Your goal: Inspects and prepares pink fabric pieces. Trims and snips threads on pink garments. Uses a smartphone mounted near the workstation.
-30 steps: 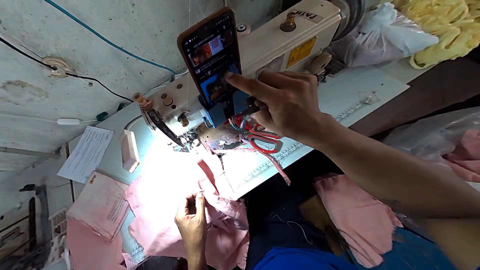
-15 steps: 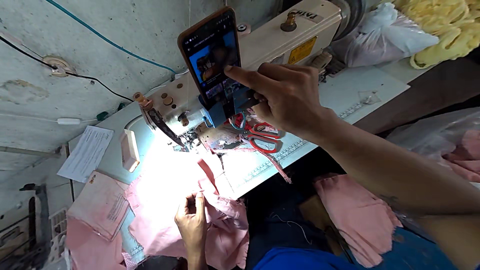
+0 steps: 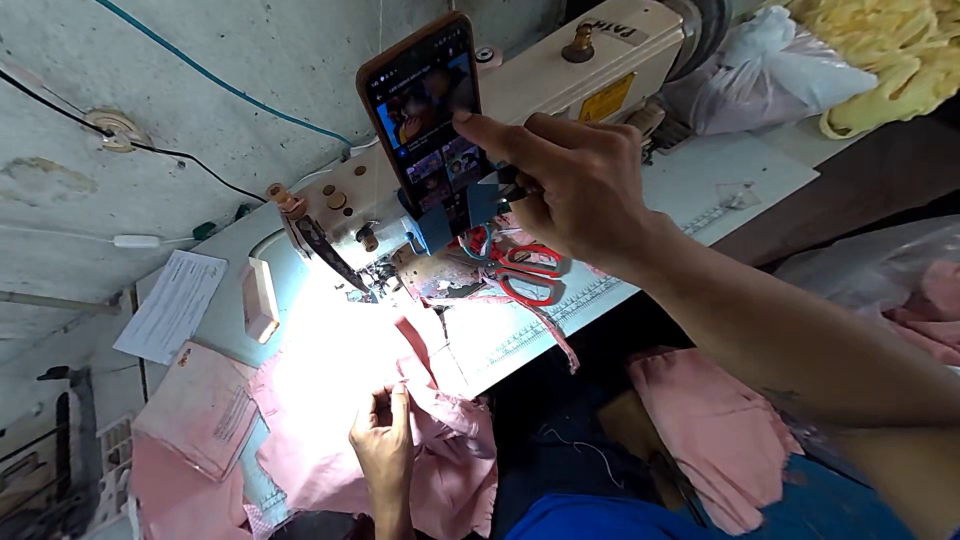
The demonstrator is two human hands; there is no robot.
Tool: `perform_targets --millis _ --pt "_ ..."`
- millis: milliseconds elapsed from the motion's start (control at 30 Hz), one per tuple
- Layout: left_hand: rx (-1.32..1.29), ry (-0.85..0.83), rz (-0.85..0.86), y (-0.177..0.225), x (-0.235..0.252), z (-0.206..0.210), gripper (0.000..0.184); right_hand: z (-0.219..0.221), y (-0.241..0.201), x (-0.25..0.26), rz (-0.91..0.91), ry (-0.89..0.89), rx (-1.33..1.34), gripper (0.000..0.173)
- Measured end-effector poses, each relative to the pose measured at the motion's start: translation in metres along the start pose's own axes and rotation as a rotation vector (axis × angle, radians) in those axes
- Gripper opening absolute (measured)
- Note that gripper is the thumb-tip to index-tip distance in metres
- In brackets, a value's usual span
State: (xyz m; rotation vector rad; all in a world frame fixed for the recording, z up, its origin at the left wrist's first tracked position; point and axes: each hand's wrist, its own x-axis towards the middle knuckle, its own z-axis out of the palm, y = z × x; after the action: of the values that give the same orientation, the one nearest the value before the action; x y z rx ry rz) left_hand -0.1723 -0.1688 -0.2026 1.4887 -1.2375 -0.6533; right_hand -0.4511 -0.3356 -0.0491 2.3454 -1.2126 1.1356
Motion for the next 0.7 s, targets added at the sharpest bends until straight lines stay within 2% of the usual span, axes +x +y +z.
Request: perform_targets --millis 200,467,700 --pt "-0.007 0.006 0.001 -0.001 0.0 0.0 0.008 0.007 -0.002 -0.011 -0.086 -0.038 -0.007 0.045" --pt "-0.01 0.005 0.006 -0.001 0.0 0.001 0.007 0.006 0.0 -0.004 -0.032 -0.028 -0.032 0.048" --pt "-0.005 -0.002 0.0 -0.001 0.0 0.0 0.008 0.011 -0.001 -0.02 -0.057 -0.088 -0.021 0.048"
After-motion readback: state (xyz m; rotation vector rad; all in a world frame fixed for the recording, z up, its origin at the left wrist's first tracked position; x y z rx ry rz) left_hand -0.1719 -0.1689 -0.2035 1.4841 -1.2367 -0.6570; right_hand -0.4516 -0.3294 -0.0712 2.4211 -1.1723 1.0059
